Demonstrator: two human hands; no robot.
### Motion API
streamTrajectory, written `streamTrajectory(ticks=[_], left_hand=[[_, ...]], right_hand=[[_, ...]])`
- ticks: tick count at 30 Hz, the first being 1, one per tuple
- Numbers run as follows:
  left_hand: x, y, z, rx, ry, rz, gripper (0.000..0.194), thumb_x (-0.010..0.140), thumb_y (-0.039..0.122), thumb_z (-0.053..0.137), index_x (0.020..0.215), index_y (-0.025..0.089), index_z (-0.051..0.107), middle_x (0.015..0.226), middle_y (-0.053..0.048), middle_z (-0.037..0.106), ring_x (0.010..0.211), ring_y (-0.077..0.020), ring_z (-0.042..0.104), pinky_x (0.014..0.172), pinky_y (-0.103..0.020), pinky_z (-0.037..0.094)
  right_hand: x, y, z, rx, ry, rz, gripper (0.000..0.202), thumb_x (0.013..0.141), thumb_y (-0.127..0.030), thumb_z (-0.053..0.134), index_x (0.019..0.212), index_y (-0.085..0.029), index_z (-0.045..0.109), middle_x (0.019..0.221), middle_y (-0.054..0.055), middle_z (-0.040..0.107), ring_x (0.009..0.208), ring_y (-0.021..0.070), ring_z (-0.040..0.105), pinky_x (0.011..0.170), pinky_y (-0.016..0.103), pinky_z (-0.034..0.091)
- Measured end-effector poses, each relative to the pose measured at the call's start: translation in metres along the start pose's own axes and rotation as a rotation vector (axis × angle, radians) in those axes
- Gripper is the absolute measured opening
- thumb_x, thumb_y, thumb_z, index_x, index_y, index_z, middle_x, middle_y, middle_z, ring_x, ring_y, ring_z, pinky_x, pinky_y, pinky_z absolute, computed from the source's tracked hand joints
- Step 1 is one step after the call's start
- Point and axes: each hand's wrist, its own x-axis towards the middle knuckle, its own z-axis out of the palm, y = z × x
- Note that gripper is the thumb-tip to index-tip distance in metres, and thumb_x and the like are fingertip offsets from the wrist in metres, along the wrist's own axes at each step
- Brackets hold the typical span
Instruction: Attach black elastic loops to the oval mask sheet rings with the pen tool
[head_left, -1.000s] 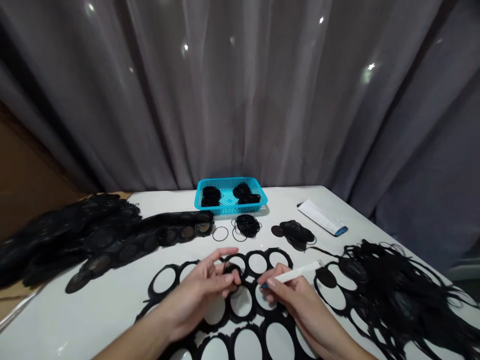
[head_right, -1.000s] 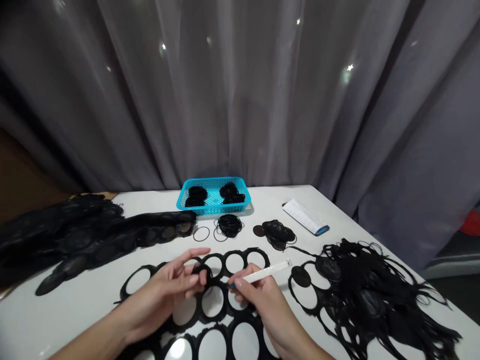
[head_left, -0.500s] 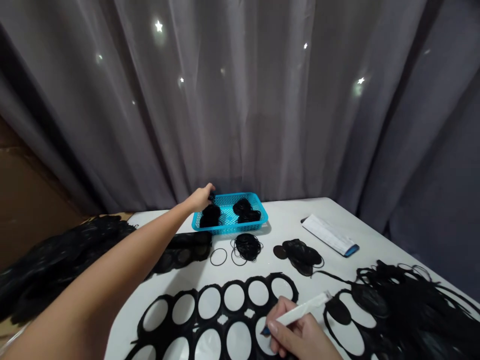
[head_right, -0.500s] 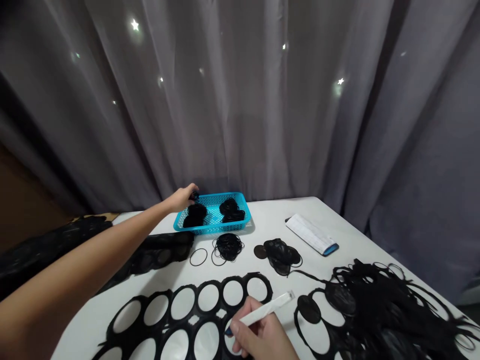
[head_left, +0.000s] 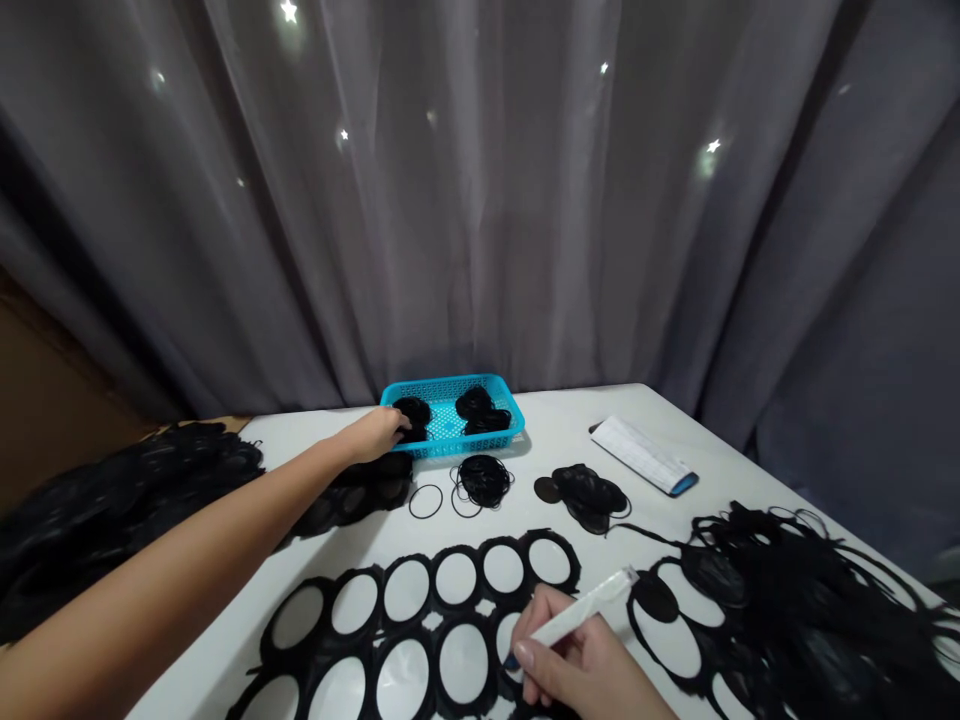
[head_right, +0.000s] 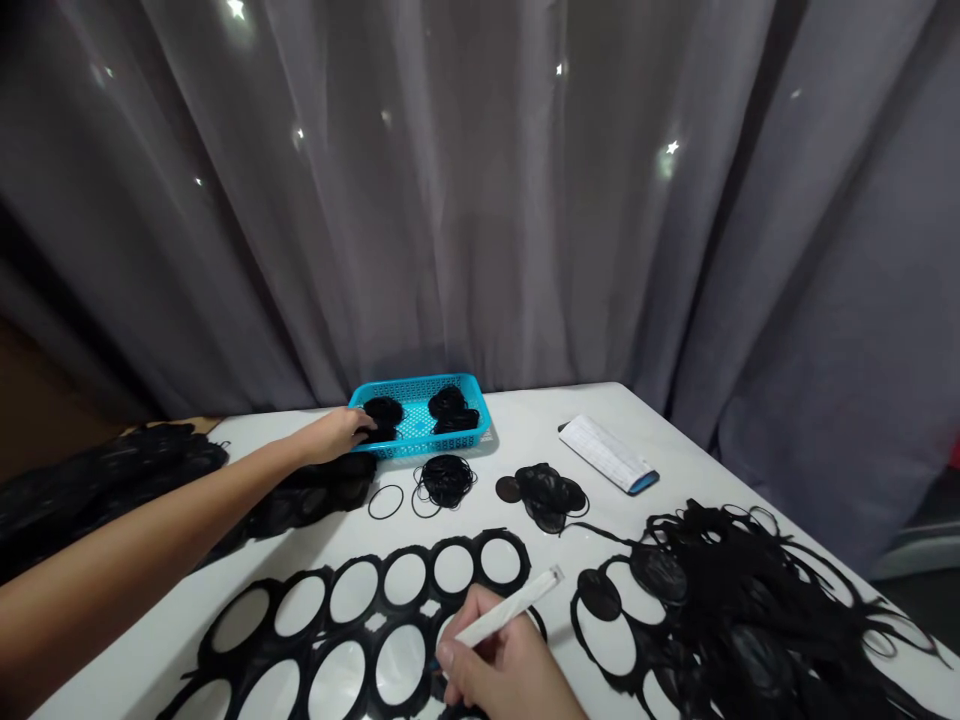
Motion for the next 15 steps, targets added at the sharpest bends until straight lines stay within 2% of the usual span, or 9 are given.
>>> streamTrajectory(ticks=[5, 8, 11, 15], left_hand=[[0.005, 0.003, -0.012, 0.039, 0.029, -0.081, 0.022, 0.093, 0.03, 0.057, 0.091, 0.012, 0.069, 0.09, -0.007, 0.067, 0.085, -0.0163, 0.062, 0.087, -0.032, 0.049], [0.011, 0.004, -0.01, 0.068, 0.033, -0.099, 0.018, 0.088, 0.023, 0.065, 0.102, 0.012, 0.067, 0.103, -0.007, 0.066, 0.095, -0.0173, 0.061, 0.092, -0.034, 0.049], [0.014, 0.005, -0.005, 0.076, -0.033, -0.097, 0.028, 0.083, 0.017, 0.07, 0.11, 0.012, 0.066, 0.107, -0.007, 0.065, 0.099, -0.0176, 0.061, 0.094, -0.035, 0.05], [0.008, 0.009, -0.013, 0.104, -0.018, -0.118, 0.026, 0.081, 0.01, 0.068, 0.107, 0.011, 0.067, 0.098, -0.007, 0.067, 0.092, -0.0175, 0.064, 0.09, -0.034, 0.052]], right_hand=[[0.001, 0.001, -0.003, 0.009, 0.043, -0.03, 0.066, 0.058, -0.073, 0.084, 0.073, -0.017, 0.053, 0.078, -0.001, 0.063, 0.061, 0.0051, 0.058, 0.057, 0.013, 0.042], [-0.001, -0.001, -0.008, 0.016, 0.117, -0.07, 0.061, 0.062, -0.071, 0.082, 0.074, -0.018, 0.055, 0.073, -0.001, 0.063, 0.06, 0.005, 0.056, 0.056, 0.013, 0.042], [-0.005, -0.008, -0.016, 0.112, 0.321, -0.161, 0.049, 0.07, -0.062, 0.08, 0.076, -0.019, 0.057, 0.066, -0.002, 0.06, 0.061, 0.0045, 0.051, 0.056, 0.01, 0.042], [-0.013, -0.022, -0.028, 0.338, 0.634, -0.445, 0.036, 0.07, -0.047, 0.084, 0.079, -0.023, 0.059, 0.071, -0.004, 0.058, 0.066, 0.0037, 0.051, 0.059, 0.005, 0.049]])
